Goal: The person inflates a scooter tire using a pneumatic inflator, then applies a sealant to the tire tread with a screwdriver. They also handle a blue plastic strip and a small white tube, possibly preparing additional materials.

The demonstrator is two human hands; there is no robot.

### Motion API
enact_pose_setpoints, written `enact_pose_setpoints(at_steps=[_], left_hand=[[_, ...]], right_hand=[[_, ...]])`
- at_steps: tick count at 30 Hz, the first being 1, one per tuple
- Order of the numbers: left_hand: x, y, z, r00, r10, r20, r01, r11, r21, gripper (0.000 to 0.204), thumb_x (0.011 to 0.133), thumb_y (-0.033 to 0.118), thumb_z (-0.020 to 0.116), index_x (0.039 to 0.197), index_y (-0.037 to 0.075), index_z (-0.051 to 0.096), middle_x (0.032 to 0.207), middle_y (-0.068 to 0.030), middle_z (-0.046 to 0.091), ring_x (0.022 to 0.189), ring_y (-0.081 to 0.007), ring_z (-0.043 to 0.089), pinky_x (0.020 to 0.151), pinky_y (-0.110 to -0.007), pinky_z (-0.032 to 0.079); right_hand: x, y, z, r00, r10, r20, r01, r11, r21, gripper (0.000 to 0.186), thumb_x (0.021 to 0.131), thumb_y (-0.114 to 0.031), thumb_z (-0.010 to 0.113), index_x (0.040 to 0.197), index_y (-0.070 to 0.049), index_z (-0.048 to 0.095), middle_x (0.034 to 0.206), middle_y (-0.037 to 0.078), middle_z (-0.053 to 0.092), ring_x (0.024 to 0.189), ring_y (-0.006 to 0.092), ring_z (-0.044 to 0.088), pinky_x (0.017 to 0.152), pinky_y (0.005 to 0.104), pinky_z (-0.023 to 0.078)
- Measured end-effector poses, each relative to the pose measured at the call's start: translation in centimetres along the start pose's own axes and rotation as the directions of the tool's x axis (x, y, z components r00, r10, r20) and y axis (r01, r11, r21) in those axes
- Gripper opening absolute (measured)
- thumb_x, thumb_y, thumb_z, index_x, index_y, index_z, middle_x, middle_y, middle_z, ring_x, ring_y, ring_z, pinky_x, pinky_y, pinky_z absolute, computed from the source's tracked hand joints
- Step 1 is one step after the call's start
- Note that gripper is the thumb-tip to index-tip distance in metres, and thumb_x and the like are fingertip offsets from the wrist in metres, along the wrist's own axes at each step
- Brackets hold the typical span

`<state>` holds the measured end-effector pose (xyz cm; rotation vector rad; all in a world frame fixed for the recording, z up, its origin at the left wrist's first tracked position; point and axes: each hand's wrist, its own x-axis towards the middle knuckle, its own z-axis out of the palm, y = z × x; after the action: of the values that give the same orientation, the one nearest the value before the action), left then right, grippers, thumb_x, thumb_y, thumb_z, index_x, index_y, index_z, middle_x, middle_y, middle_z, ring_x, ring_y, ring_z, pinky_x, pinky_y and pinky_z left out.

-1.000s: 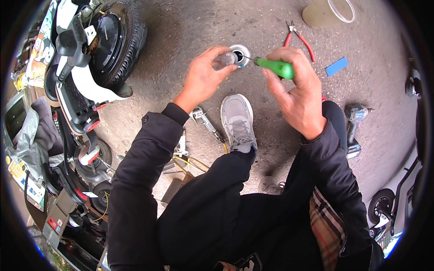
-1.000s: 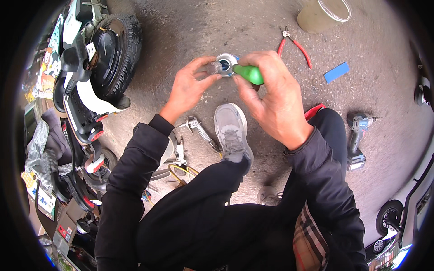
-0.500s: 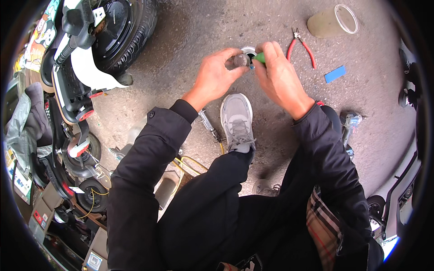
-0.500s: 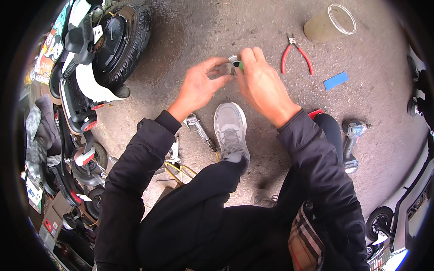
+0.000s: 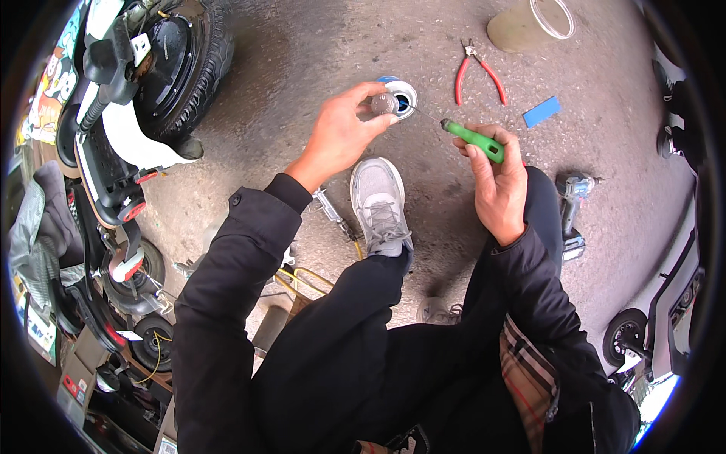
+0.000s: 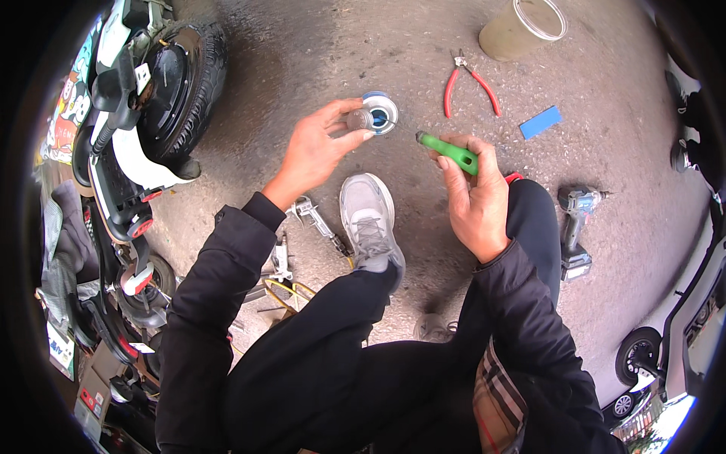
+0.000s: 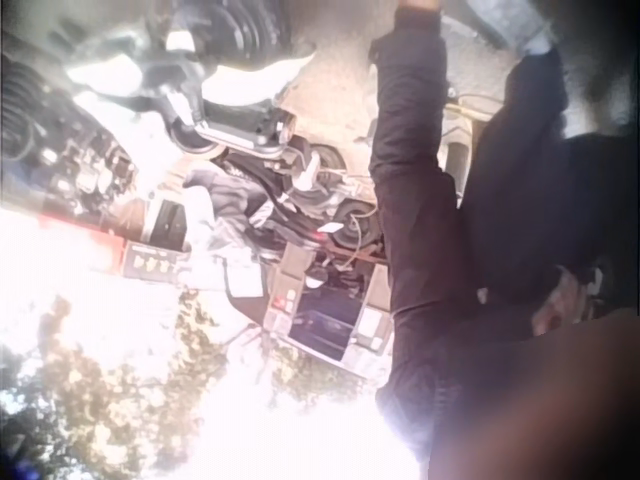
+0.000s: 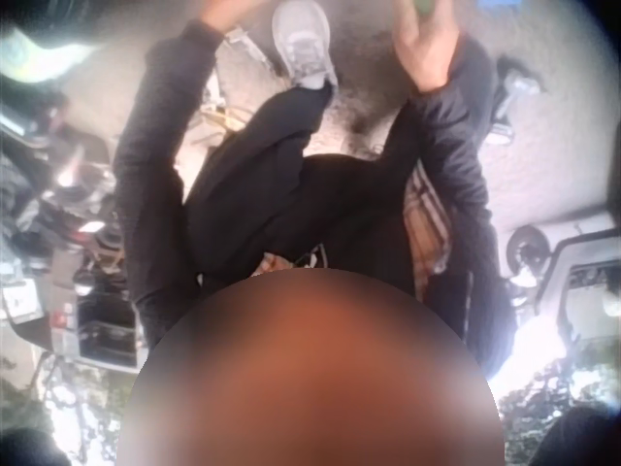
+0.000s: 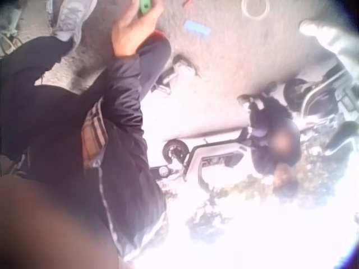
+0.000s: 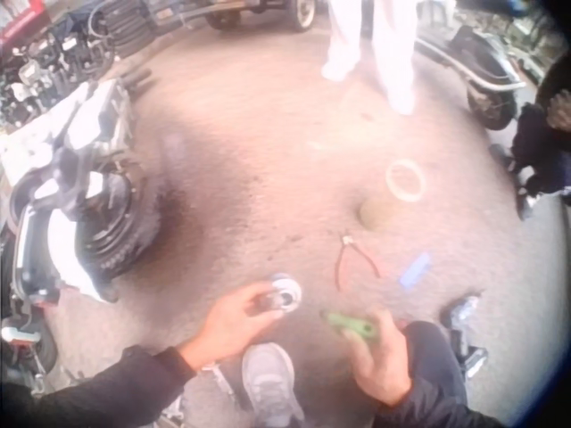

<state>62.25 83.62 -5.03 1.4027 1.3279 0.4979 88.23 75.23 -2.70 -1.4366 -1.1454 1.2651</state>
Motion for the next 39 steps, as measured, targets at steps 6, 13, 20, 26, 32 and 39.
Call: enact_pose_setpoints(at_steps=[6,13,20,26,32,39], left_hand=[[0.3,-0.2,0.0,1.0,0.017,-0.01,-0.017,1.0,0.01,0.052,0.094,0.02,0.082,0.141,0.004,0.066,0.144,-0.0137,0.067,0.132,-0.0279,0.065,0.116,-0.044,0.05],[0.9,-0.2,-0.3,0.998,-0.052,-0.028,0.053,0.998,0.022,0.052,0.094,0.019,0.082,0.141,0.003,0.066,0.144,-0.013,0.067,0.132,-0.0259,0.064,0.115,-0.043,0.05],[1.3,-0.4,-0.4,0.998,-0.051,-0.042,0.052,0.998,0.024,0.053,0.094,0.019,0.083,0.141,0.002,0.066,0.145,-0.0134,0.066,0.132,-0.0256,0.064,0.114,-0.043,0.051],[1.7,-0.7,-0.8,0.998,-0.041,-0.053,0.044,0.998,0.043,0.052,0.093,0.02,0.083,0.139,0.001,0.067,0.148,-0.014,0.065,0.132,-0.025,0.064,0.113,-0.043,0.052],[2.4,-0.7,-0.6,0.992,0.106,-0.063,-0.087,0.964,0.25,0.05,0.094,0.023,0.082,0.138,0.003,0.069,0.148,-0.0174,0.064,0.134,-0.0287,0.064,0.113,-0.041,0.052],[3.4,-1.3,0.3,0.986,0.167,-0.021,-0.148,0.916,0.374,0.055,0.091,0.024,0.084,0.14,0.006,0.068,0.15,-0.0214,0.061,0.137,-0.0366,0.061,0.117,-0.042,0.047]], right_hand=[[-0.3,0.6,-0.8,0.996,0.092,0.005,-0.092,0.993,0.076,0.027,0.106,0.0,0.065,0.132,0.0,0.06,0.122,0.009,0.073,0.11,0.0122,0.067,0.097,0.028,0.052],[-0.3,1.8,-1.2,0.986,0.16,0.051,-0.166,0.977,0.133,0.026,0.104,0.001,0.067,0.13,-0.001,0.064,0.122,0.006,0.073,0.108,0.0099,0.065,0.096,0.0268,0.052],[-0.3,2.6,-1.7,0.977,0.202,0.061,-0.209,0.966,0.151,0.027,0.104,0.001,0.067,0.131,-0.001,0.063,0.122,0.006,0.075,0.106,0.0099,0.067,0.097,0.0267,0.052],[-0.8,1.6,-2.8,0.964,0.262,0.051,-0.266,0.926,0.268,0.027,0.104,0.004,0.065,0.131,0.0,0.062,0.124,0.012,0.074,0.111,0.0171,0.071,0.099,0.0308,0.057],[-0.3,-0.1,-4.0,0.908,0.416,0.051,-0.362,0.719,0.593,0.026,0.107,-0.002,0.062,0.133,0.001,0.06,0.127,0.019,0.073,0.117,0.0281,0.074,0.099,0.0359,0.062],[1.4,-2.1,-4.5,0.919,0.365,0.15,-0.331,0.505,0.797,0.025,0.108,-0.012,0.062,0.131,-0.001,0.061,0.123,0.022,0.074,0.11,0.028,0.077,0.095,0.036,0.063]])
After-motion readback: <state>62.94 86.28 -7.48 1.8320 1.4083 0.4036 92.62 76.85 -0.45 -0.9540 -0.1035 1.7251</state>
